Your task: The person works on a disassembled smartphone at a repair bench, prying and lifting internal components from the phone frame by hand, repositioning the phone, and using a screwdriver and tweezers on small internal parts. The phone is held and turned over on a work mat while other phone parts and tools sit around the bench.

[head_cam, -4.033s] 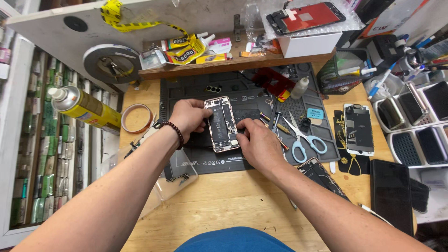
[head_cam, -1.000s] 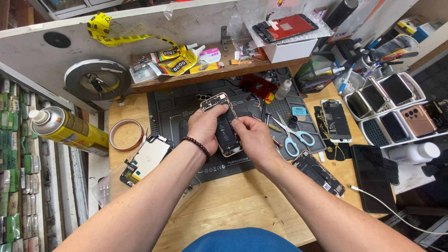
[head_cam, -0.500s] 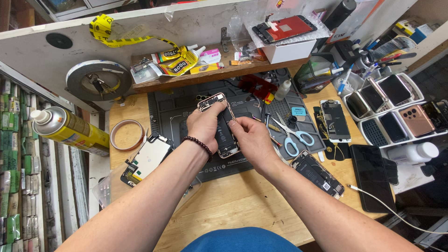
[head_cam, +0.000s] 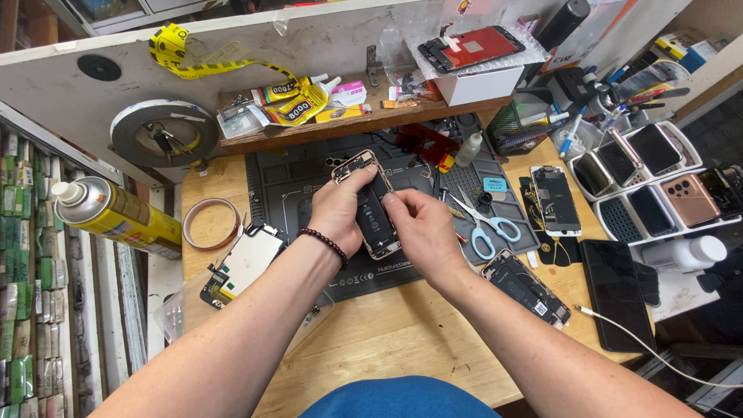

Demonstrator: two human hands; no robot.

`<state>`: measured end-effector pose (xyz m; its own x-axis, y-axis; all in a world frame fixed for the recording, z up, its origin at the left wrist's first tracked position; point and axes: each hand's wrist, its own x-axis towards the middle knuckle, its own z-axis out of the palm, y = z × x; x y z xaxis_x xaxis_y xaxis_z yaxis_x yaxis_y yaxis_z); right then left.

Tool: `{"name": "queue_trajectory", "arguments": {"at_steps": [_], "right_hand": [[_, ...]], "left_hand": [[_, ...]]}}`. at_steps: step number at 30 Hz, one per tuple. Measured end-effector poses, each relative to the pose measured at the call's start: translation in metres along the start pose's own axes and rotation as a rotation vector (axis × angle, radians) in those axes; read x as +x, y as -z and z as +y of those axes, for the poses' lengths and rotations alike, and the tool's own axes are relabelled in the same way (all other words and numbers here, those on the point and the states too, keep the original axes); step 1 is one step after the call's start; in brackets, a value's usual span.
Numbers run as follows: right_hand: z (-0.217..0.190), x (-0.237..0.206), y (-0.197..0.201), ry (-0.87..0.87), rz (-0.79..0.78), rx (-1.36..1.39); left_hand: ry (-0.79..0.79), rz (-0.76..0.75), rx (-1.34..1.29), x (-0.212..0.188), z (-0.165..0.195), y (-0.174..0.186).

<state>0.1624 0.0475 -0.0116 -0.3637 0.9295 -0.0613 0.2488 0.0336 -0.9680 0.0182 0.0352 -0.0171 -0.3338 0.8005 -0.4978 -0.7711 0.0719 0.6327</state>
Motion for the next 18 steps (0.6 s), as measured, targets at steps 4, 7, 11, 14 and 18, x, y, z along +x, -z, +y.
{"name": "queue_trajectory", "arguments": {"at_steps": [4, 7, 11, 14, 18], "right_hand": [[0.0065, 0.0012, 0.0059, 0.03, -0.003, 0.07], [0.0068, 0.001, 0.0072, -0.005, -0.042, 0.161], [0.0021, 0.001, 0.0076, -0.125, -0.04, 0.195], [0.0005, 0.0005, 0.007, -0.17, -0.037, 0.192], [0.0045, 0.0014, 0.0041, -0.187, -0.045, 0.251]], "left_hand": [[0.069, -0.035, -0.076, 0.0036, 0.0, 0.0045], [0.061, -0.046, -0.054, 0.0037, -0.0008, 0.0039], [0.039, 0.0, 0.0, 0.0013, -0.0005, 0.0003], [0.034, 0.026, 0.026, -0.0007, 0.0003, -0.0011], [0.026, 0.023, 0.024, -0.002, -0.0005, -0.001]]}}
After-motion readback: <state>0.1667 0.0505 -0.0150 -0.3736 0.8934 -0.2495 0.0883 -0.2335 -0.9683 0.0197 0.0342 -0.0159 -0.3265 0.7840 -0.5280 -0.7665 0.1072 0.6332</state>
